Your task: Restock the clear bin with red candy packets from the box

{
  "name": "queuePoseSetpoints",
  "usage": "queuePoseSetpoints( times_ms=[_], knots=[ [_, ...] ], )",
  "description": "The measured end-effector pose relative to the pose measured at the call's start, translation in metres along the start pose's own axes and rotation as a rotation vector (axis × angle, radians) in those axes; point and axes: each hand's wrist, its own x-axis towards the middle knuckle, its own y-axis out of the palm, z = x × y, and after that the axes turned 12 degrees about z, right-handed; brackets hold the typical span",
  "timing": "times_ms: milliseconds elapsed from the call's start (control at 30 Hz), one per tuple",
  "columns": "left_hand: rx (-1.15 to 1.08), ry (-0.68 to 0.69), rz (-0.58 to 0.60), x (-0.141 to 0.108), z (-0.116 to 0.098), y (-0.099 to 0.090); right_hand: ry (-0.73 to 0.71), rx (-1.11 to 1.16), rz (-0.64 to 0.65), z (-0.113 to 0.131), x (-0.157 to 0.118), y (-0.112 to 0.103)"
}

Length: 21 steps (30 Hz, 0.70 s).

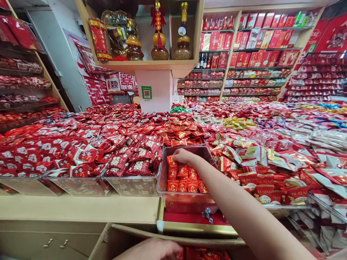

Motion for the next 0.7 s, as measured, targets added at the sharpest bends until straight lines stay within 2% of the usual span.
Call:
queuePoseSetpoints(
  times_ms=[67,133,233,267,333,367,433,467,533,633,700],
  knots=[
    [-0.107,0.045,-0.012,-0.002,-0.004,-0.003,-0.12,0.048,0.094,0.016,-0.022,-0.008],
    [-0.419,0.187,-0.072,-0.005,-0.012,-0.005,-0.277,0.055,0.241,0.035,-0.053,-0.004],
    [-1.062,0.489,-0.29,-0.01,-0.03,-0.007,-0.419,-0.065,0.46,0.059,-0.099,0.021],
    [-1.197,0.538,-0.373,-0.012,-0.035,-0.008,-0.443,-0.125,0.51,0.065,-0.11,0.029],
    [-1.343,0.527,-0.526,-0.014,-0.043,-0.009,-0.459,-0.19,0.577,0.07,-0.117,0.038],
    [-1.375,0.496,-0.594,-0.014,-0.045,-0.01,-0.461,-0.185,0.558,0.069,-0.113,0.037],
    [-1.405,0.453,-0.713,-0.014,-0.045,-0.012,-0.399,-0.148,0.406,0.063,-0.09,0.028],
    [-1.41,0.453,-0.764,-0.013,-0.044,-0.012,-0.329,-0.154,0.284,0.059,-0.073,0.023],
    [-1.386,0.463,-0.844,-0.012,-0.04,-0.013,-0.072,-0.296,0.103,0.048,-0.038,0.015],
    [-1.3,0.457,-0.9,-0.011,-0.034,-0.014,0.255,-0.603,0.076,0.032,0.004,0.019],
    [-1.255,0.438,-0.904,-0.01,-0.033,-0.013,0.325,-0.683,0.09,0.024,0.02,0.028]
  ],
)
